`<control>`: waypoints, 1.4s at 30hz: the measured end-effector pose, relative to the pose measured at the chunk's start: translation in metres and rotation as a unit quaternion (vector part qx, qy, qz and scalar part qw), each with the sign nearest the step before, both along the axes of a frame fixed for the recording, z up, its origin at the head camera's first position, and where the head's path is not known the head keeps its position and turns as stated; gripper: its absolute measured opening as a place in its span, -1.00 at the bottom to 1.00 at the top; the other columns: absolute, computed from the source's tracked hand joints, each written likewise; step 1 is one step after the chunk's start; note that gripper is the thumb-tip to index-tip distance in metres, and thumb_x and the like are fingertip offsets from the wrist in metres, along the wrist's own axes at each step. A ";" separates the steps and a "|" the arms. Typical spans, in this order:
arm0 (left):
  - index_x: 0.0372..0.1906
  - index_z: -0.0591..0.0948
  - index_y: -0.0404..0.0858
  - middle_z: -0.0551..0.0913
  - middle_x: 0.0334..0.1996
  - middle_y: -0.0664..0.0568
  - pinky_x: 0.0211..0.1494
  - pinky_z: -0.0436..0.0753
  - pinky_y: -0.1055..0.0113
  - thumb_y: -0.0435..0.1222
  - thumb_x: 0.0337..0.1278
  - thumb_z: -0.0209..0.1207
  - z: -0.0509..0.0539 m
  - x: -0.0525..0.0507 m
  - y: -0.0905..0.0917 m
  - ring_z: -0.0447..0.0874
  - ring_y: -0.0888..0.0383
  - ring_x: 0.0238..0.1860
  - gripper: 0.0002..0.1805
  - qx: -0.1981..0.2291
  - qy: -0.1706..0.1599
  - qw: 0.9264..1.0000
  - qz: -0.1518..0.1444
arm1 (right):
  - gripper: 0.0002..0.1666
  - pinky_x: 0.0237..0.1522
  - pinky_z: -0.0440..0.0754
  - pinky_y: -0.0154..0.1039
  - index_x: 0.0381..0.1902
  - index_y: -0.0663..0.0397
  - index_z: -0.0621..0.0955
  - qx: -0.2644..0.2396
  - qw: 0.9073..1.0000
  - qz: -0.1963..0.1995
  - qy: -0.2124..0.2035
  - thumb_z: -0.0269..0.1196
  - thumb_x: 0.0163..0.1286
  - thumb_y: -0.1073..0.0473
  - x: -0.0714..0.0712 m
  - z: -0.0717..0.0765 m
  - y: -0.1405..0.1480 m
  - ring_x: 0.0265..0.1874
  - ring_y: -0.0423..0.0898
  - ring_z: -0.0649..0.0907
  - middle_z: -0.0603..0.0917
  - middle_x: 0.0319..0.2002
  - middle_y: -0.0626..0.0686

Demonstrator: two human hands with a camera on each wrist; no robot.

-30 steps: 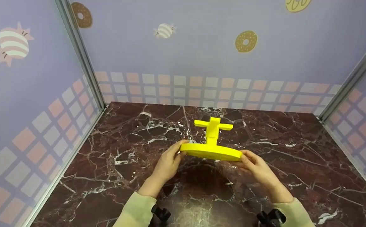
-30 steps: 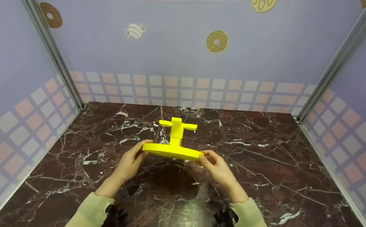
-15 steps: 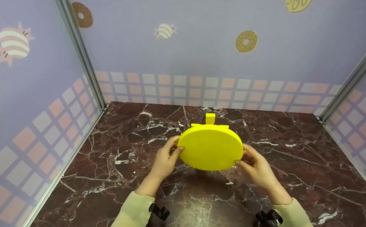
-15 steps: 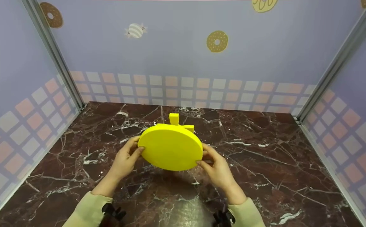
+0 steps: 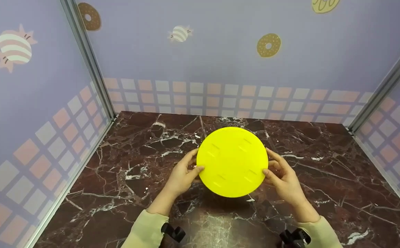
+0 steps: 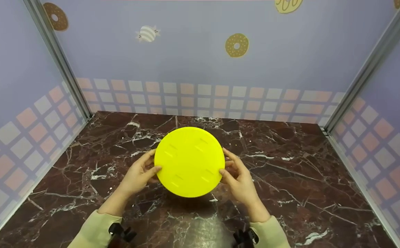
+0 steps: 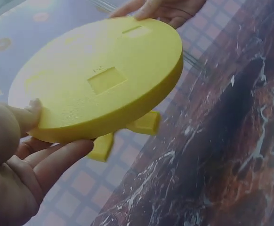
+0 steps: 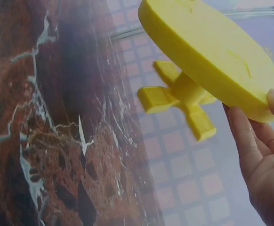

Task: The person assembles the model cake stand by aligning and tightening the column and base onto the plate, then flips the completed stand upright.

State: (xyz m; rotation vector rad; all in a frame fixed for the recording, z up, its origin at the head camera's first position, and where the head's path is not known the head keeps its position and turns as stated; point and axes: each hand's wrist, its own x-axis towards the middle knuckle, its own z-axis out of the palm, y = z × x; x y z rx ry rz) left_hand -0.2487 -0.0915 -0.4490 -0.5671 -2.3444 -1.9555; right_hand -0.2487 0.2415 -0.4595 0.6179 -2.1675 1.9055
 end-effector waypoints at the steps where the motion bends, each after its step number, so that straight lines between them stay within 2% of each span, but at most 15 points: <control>1: 0.57 0.22 -0.35 0.54 0.27 -0.48 -0.15 0.82 -0.14 -0.37 0.45 0.17 0.001 0.000 0.000 0.83 -0.29 -0.14 -0.31 0.005 -0.011 1.000 -0.008 | -0.24 -0.29 0.85 -0.18 0.55 0.24 0.29 -0.007 1.000 -0.003 -0.016 0.20 0.43 0.52 0.000 0.000 0.000 -0.26 -0.14 0.81 0.75 -0.14 -0.01; 6: 0.65 0.10 -0.22 0.55 0.23 -0.46 -0.09 0.78 -0.24 -0.51 0.34 0.23 0.002 -0.001 -0.001 0.85 -0.23 -0.18 -0.12 0.039 -0.059 0.997 -0.037 | -0.28 -0.25 0.86 -0.13 0.56 0.16 0.30 -0.046 0.994 -0.009 -0.098 0.18 0.49 0.45 -0.002 -0.001 0.000 -0.25 -0.08 0.80 0.74 -0.12 0.05; 11: 0.65 0.14 -0.12 0.60 0.16 -0.36 -0.05 0.75 -0.28 -0.54 0.21 0.31 0.001 -0.004 -0.003 0.87 -0.08 -0.22 -0.03 0.074 -0.107 0.990 -0.056 | -0.31 -0.18 0.85 -0.13 0.58 0.15 0.26 -0.071 0.984 0.000 -0.165 0.14 0.56 0.36 -0.005 -0.007 0.002 -0.23 -0.09 0.82 0.73 -0.10 0.01; 17: 0.64 0.20 -0.07 0.64 0.09 -0.25 -0.05 0.80 -0.12 -0.52 0.18 0.36 -0.005 -0.008 -0.005 0.83 0.05 -0.22 -0.04 0.100 -0.167 0.980 -0.046 | -0.29 -0.12 0.84 -0.21 0.60 0.21 0.17 -0.095 0.972 0.019 -0.216 0.11 0.60 0.30 -0.008 -0.012 0.001 -0.19 -0.15 0.82 0.71 -0.08 -0.05; 21: 0.63 0.22 -0.11 0.65 0.12 -0.22 -0.11 0.84 0.04 -0.49 0.21 0.35 -0.011 -0.011 -0.005 0.83 0.08 -0.22 -0.08 0.126 -0.195 0.972 -0.037 | -0.28 -0.11 0.82 -0.27 0.61 0.19 0.16 -0.099 0.965 0.025 -0.240 0.11 0.61 0.26 -0.009 -0.014 0.000 -0.20 -0.18 0.81 0.66 -0.01 -0.06; 24: 0.62 0.23 -0.14 0.66 0.11 -0.20 -0.15 0.85 0.13 -0.49 0.24 0.32 -0.015 -0.013 -0.005 0.82 0.11 -0.21 -0.11 0.147 -0.206 0.967 -0.036 | -0.29 -0.12 0.81 -0.33 0.61 0.17 0.17 -0.104 0.962 0.026 -0.252 0.11 0.61 0.23 -0.009 -0.015 -0.001 -0.22 -0.21 0.79 0.62 0.07 -0.07; 28: 0.62 0.23 -0.17 0.69 0.06 -0.17 -0.14 0.85 0.15 -0.50 0.28 0.29 -0.019 -0.015 -0.004 0.82 0.12 -0.21 -0.14 0.161 -0.212 0.963 -0.041 | -0.29 -0.16 0.79 -0.38 0.61 0.17 0.18 -0.109 0.959 0.022 -0.262 0.11 0.62 0.23 -0.010 -0.016 -0.001 -0.24 -0.23 0.77 0.61 0.10 -0.10; 33: 0.62 0.24 -0.16 0.70 0.03 -0.16 -0.15 0.85 0.15 -0.49 0.29 0.29 -0.019 -0.016 -0.005 0.83 0.13 -0.22 -0.15 0.158 -0.215 0.963 -0.039 | -0.30 -0.20 0.77 -0.41 0.61 0.16 0.19 -0.111 0.957 0.017 -0.267 0.10 0.62 0.23 -0.011 -0.016 -0.003 -0.28 -0.26 0.75 0.62 0.06 -0.10; 42: 0.62 0.23 -0.15 0.67 0.10 -0.24 -0.17 0.85 0.17 -0.48 0.30 0.28 -0.018 -0.016 -0.005 0.82 0.12 -0.22 -0.16 0.157 -0.220 0.962 -0.035 | -0.30 -0.22 0.76 -0.43 0.61 0.14 0.18 -0.112 0.955 0.018 -0.274 0.10 0.63 0.21 -0.013 -0.016 -0.003 -0.31 -0.27 0.72 0.60 0.06 -0.11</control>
